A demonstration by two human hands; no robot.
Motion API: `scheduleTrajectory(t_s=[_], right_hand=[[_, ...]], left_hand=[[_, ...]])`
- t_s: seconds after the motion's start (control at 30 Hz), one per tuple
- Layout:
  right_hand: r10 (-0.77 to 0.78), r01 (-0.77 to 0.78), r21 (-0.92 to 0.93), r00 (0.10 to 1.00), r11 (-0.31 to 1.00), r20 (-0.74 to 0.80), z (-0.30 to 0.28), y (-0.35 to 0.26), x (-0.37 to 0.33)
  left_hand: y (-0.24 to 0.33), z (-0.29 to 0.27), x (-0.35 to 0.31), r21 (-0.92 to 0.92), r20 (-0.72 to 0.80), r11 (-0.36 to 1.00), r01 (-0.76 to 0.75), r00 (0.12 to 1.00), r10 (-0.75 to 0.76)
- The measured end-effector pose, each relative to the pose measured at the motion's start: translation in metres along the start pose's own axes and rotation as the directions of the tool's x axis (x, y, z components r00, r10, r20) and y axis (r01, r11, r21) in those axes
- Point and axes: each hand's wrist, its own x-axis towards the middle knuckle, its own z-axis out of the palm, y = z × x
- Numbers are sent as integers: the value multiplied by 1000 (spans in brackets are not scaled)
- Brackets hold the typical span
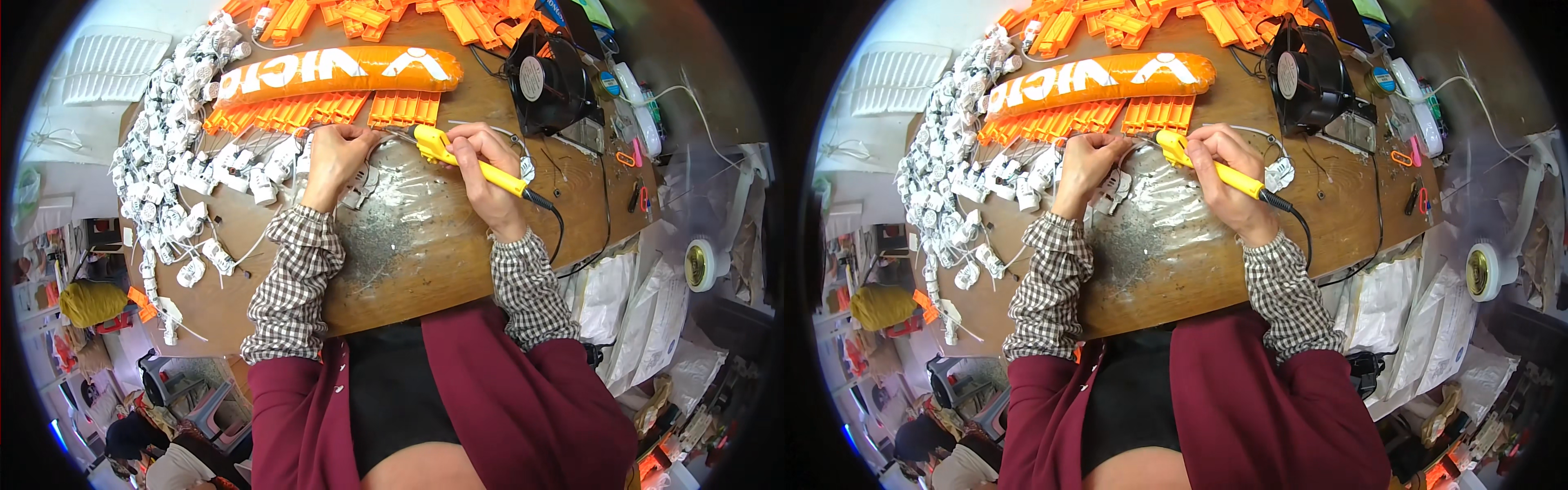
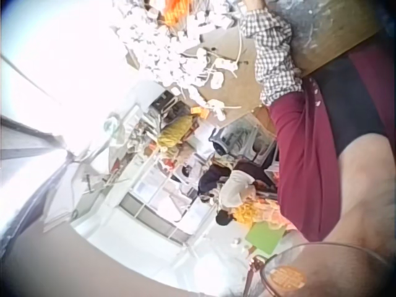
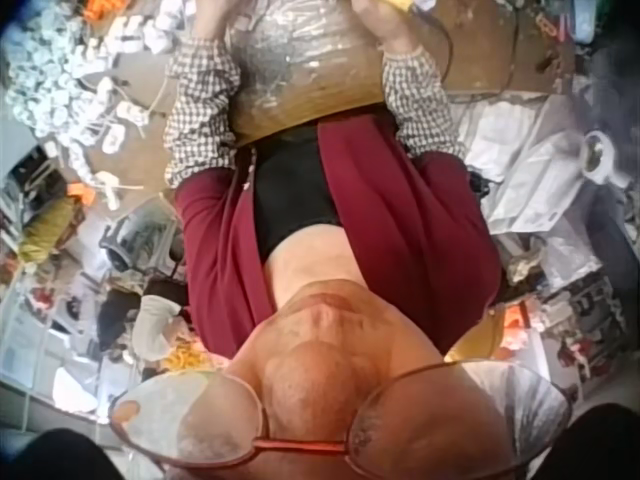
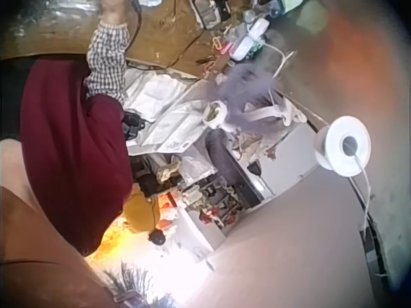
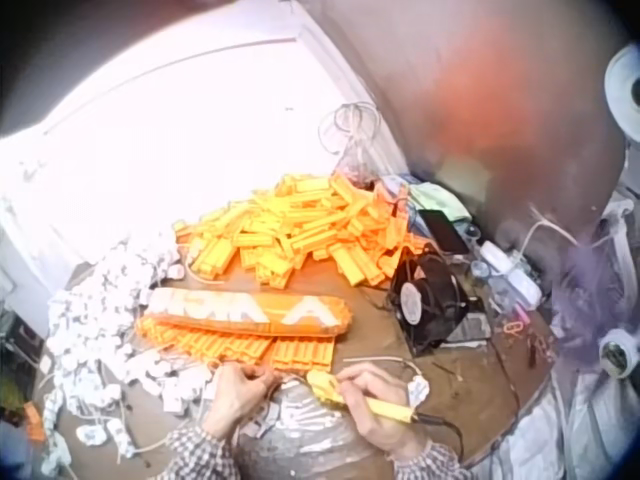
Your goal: The person attaches components to small plastic pieces using a handheld hot tool, then arranges and aligns rows of orange plastic parts on the workbench by hand.
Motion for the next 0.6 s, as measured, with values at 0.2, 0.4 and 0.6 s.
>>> scheduleTrajectory(t_s=[0.2,0.4,0.6], right_hand=[[167,-139,215,978,967,-121,1,3,-7],[69,-65,92,997,994,-39,-5,8,-5],[-9,9,18,1000,1000,-17,-3,6,-4]], left_hand=[[-2,-1,1,33,7,999,26,1000,-26],[-1,-1,1,44,5,999,14,1000,-14],[0,-1,1,60,8,998,26,1000,-27]])
